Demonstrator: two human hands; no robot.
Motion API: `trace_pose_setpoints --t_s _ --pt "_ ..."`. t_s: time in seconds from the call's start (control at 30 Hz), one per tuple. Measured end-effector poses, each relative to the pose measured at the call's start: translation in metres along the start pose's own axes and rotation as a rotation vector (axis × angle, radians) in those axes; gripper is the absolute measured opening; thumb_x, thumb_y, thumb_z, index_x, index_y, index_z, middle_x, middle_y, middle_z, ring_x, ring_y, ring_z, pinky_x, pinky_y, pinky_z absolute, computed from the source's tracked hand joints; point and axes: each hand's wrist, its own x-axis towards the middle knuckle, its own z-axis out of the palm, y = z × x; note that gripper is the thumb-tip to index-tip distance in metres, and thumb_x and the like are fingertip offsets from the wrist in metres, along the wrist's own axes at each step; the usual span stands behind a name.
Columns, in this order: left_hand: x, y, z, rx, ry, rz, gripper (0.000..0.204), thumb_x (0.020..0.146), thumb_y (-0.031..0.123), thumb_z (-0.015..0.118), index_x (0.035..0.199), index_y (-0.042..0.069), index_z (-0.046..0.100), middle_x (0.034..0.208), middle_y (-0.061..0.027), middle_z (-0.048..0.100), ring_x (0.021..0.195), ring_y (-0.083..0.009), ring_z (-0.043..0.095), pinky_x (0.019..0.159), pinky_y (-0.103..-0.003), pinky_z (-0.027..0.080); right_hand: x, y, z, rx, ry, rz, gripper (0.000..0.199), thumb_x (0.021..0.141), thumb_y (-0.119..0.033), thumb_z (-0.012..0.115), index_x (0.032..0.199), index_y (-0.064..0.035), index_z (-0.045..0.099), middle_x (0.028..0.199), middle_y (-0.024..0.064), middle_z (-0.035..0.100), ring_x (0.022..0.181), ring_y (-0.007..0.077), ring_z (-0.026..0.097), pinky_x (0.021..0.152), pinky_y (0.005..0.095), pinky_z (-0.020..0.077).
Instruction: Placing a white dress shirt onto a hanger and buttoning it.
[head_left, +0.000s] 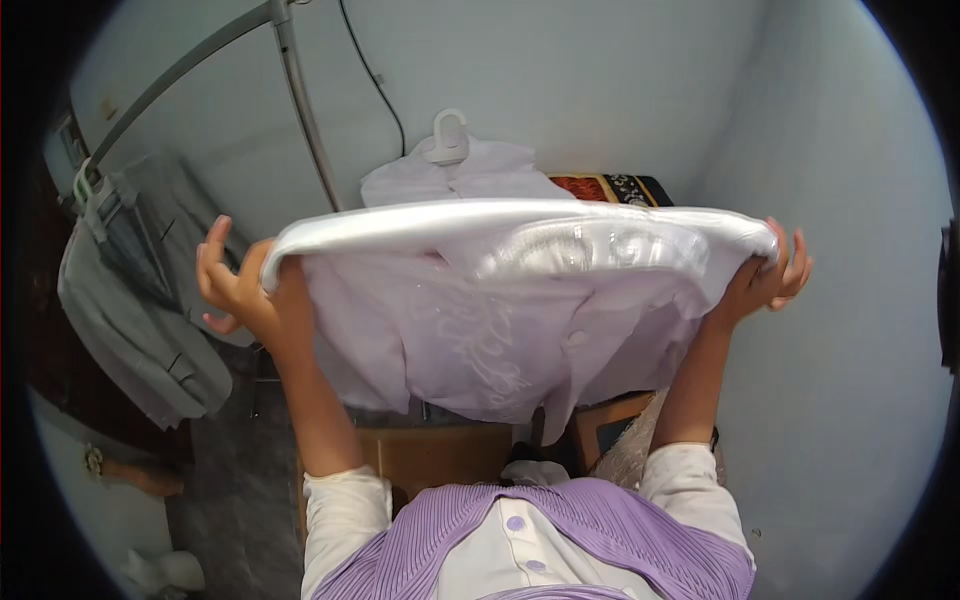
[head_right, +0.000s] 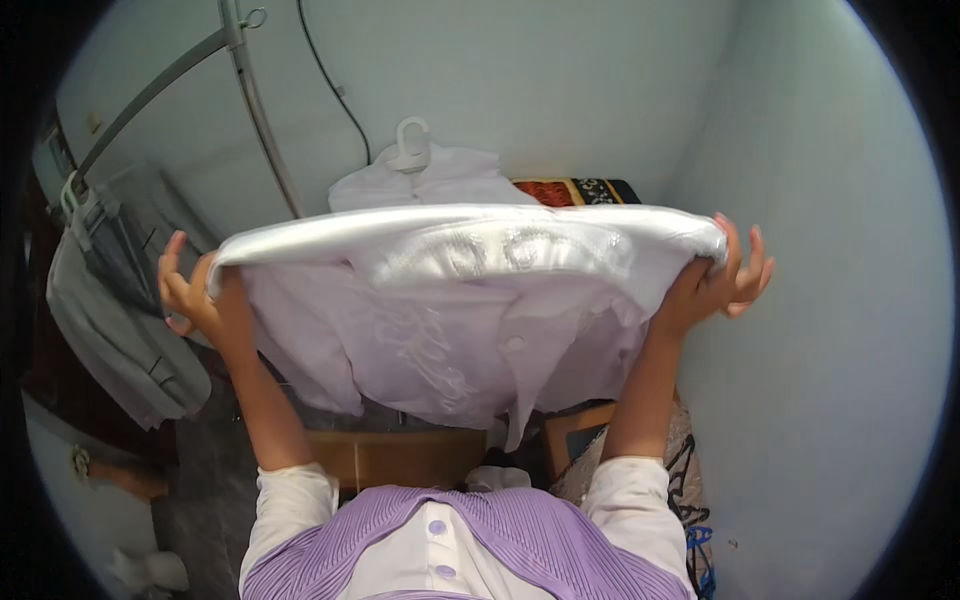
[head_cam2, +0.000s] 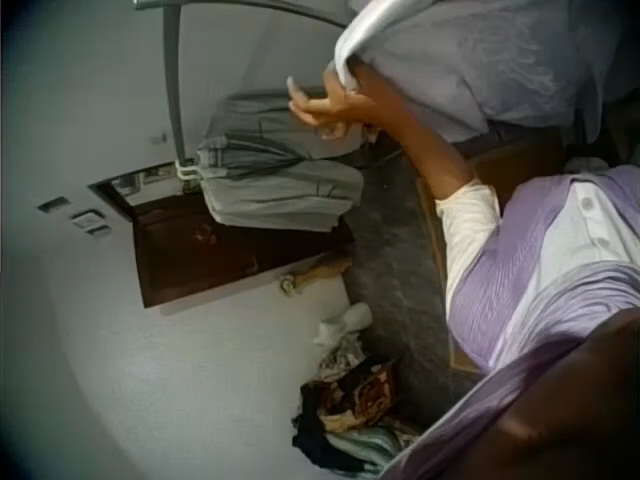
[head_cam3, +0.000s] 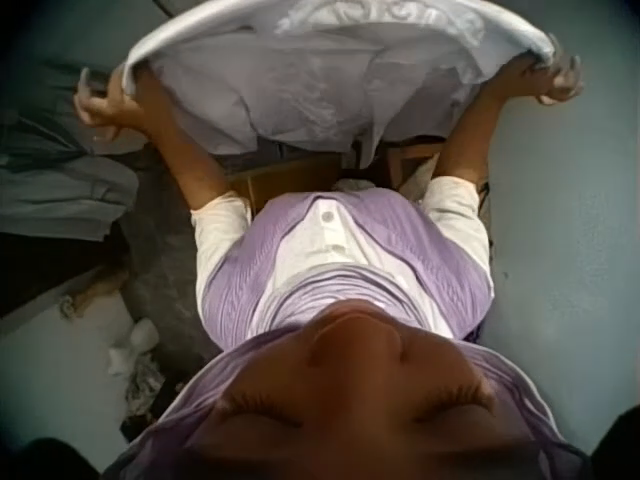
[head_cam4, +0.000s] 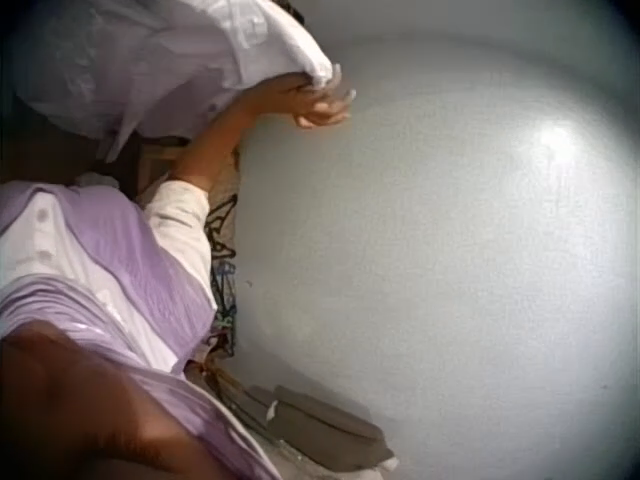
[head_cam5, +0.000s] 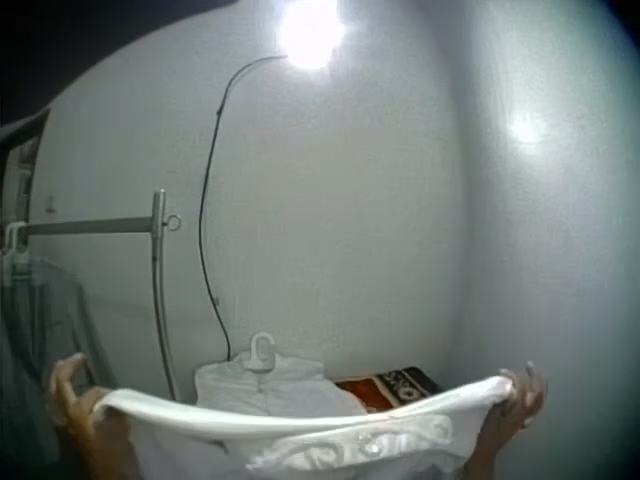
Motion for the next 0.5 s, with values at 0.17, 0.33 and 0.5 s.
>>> trace_pose_setpoints --t_s 0.17,0.33,0.5 --pt "0.023 0.018 0.100 0.146 0.354 0.038 0.028 0.076 0.041 0.069 0.074 0.013 0.069 0.140 -0.0061 0.035 0.128 -0.0365 0.021 0.103 -0.055 0.016 0.040 0.023 0.106 -0.068 0.284 0.019 0.030 0.086 -0.010 0.042 0.103 -0.0207 0.064 0.121 -0.0032 0.053 0.127 0.0244 0.029 0.105 0.0488 0.0105" --pt "-0.005 0.021 0.208 0.147 0.184 -0.019 0.021 0.073 0.037 0.071 0.073 0.016 0.069 0.139 -0.0076 0.036 0.129 -0.0385 0.019 0.099 -0.060 0.010 0.002 0.099 0.209 -0.048 0.088 -0.073 0.026 0.083 -0.014 0.048 0.104 -0.0218 0.063 0.125 -0.0024 0.048 0.126 0.0285 0.028 0.098 0.0533 0.0127" --pt "-0.049 0.046 0.276 0.439 -0.317 -0.276 0.027 0.071 0.036 0.073 0.088 0.016 0.070 0.143 -0.0085 0.030 0.132 -0.0382 0.019 0.095 -0.070 0.011 -0.095 0.145 0.274 -0.138 -0.626 0.140 0.030 0.083 -0.028 0.060 0.111 -0.0176 0.060 0.128 0.0071 0.047 0.125 0.0281 0.034 0.097 0.0601 0.0173"
